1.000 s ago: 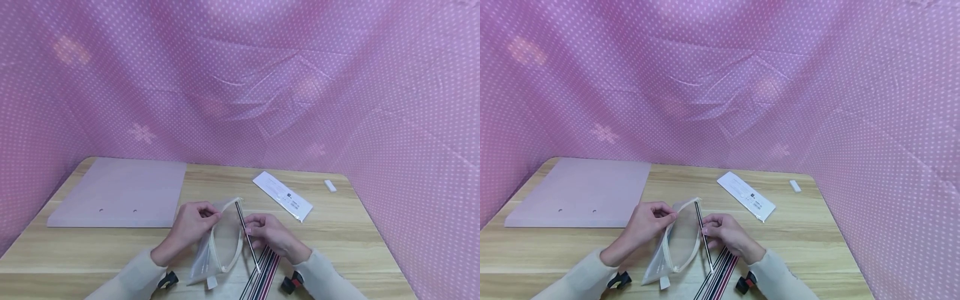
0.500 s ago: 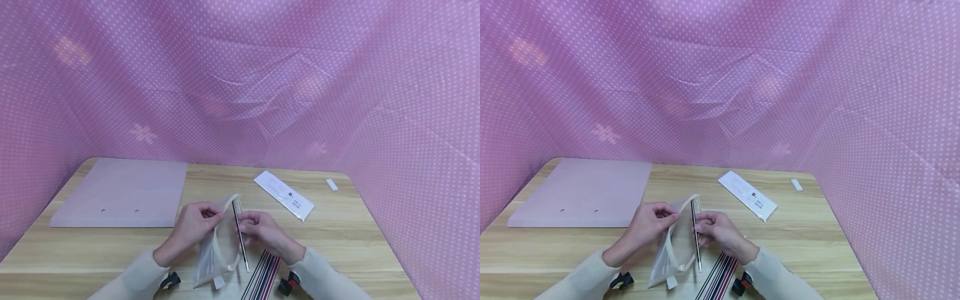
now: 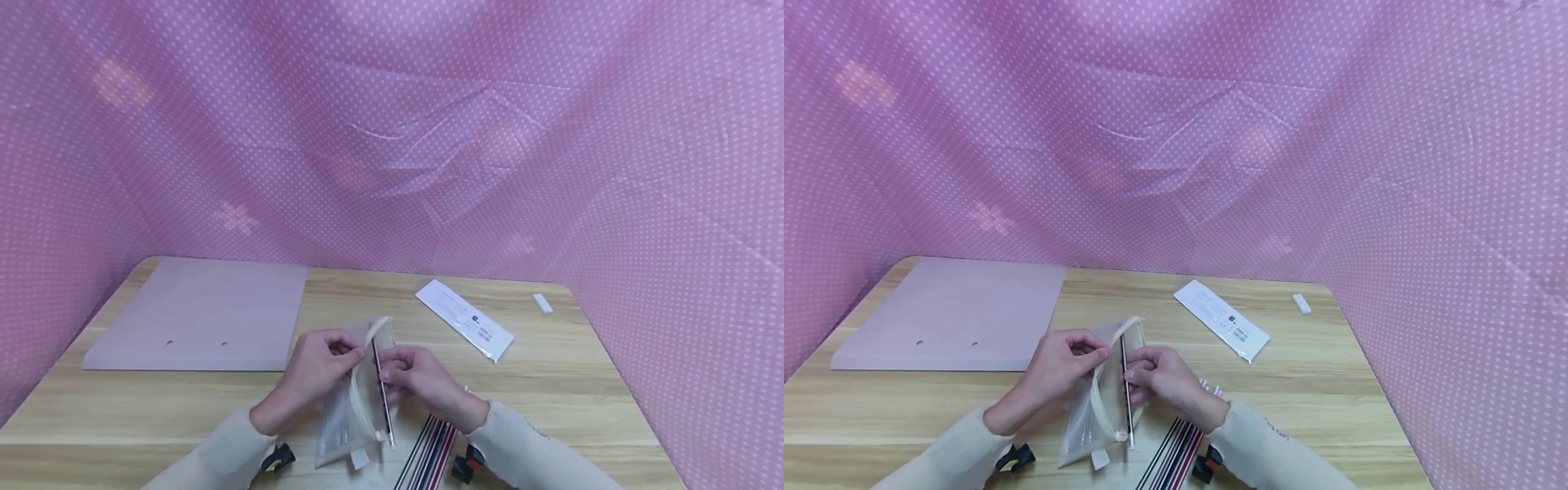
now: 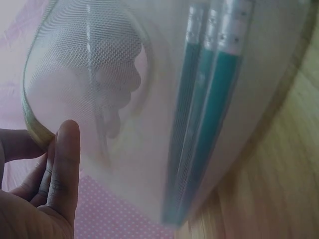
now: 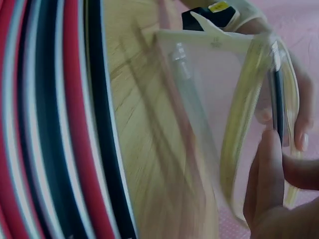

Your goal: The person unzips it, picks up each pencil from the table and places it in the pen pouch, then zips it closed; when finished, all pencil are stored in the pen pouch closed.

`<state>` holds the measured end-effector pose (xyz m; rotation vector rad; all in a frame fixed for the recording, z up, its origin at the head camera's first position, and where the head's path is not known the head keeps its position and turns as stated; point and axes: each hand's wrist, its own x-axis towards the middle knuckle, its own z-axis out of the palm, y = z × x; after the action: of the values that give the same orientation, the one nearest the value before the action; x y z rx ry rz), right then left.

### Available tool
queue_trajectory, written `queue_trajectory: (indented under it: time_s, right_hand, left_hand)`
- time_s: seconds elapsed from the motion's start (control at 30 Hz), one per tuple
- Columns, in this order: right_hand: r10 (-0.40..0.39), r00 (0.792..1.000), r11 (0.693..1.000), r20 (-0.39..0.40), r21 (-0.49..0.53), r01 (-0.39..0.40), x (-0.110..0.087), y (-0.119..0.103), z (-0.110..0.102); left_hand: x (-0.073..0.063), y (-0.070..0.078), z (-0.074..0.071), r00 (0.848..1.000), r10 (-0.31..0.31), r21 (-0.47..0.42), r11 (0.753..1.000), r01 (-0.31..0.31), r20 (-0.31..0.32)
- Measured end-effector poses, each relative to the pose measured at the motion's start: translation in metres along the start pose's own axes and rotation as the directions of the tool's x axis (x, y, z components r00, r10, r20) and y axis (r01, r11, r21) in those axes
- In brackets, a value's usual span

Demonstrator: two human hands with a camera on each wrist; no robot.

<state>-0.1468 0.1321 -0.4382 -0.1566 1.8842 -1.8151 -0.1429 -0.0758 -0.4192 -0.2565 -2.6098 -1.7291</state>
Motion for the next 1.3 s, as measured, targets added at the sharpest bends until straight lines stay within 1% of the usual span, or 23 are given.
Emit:
queue_trajectory:
  time_s: [0.1,0.17,0.3,0.4,0.47,0.57,0.63,0.7,0.8,0.9,1.1,1.3]
  right_hand:
    - [0.011,1.000,1.000,0.028,0.001,-0.011,0.002,0.002,0.003]
    - [0.006,1.000,1.000,0.020,0.015,-0.006,0.004,0.004,0.005]
    - [-0.027,0.999,0.999,-0.034,0.022,0.027,0.008,0.005,0.008]
    - [-0.046,0.997,0.999,-0.055,0.007,0.046,0.009,0.005,0.010]
    - [-0.058,0.996,0.998,-0.075,-0.012,0.057,0.009,0.005,0.011]
    - [-0.084,0.989,0.996,-0.125,-0.029,0.081,0.008,0.005,0.013]
    - [-0.123,0.981,0.992,-0.151,-0.047,0.117,0.007,0.006,0.013]
    - [-0.156,0.975,0.987,-0.158,-0.054,0.149,0.006,0.005,0.013]
    - [-0.188,0.973,0.982,-0.135,-0.057,0.182,0.004,0.004,0.011]
    - [-0.188,0.977,0.982,-0.102,-0.021,0.187,0.003,0.003,0.008]
    - [-0.164,0.986,0.982,-0.028,0.091,0.166,-0.001,0.002,0.004]
    - [-0.139,0.990,0.975,-0.011,0.175,0.139,-0.002,0.001,0.001]
  left_hand:
    - [0.000,0.000,0.000,1.000,0.003,-0.005,1.000,-0.003,0.008]
    - [-0.001,0.000,0.001,1.000,-0.003,-0.016,1.000,0.003,0.018]
    - [-0.002,0.001,0.001,0.999,-0.013,-0.045,0.999,0.015,0.040]
    - [-0.002,0.002,0.001,0.999,-0.013,-0.051,0.999,0.015,0.045]
    - [-0.002,0.003,0.001,0.999,-0.011,-0.046,0.999,0.013,0.042]
    - [-0.001,0.004,0.000,0.999,-0.023,-0.038,0.999,0.024,0.029]
    - [0.000,0.004,-0.001,0.999,-0.041,-0.045,0.998,0.041,0.020]
    - [0.001,0.004,-0.002,0.998,-0.057,-0.059,0.997,0.058,0.013]
    - [0.002,0.003,-0.003,0.997,-0.071,-0.086,0.994,0.072,0.016]
    - [0.002,0.002,-0.003,0.997,-0.073,-0.093,0.993,0.075,0.024]
    - [0.002,0.002,-0.003,0.996,-0.084,-0.089,0.992,0.085,0.021]
    - [0.003,0.001,-0.003,0.996,-0.086,-0.080,0.993,0.087,0.016]
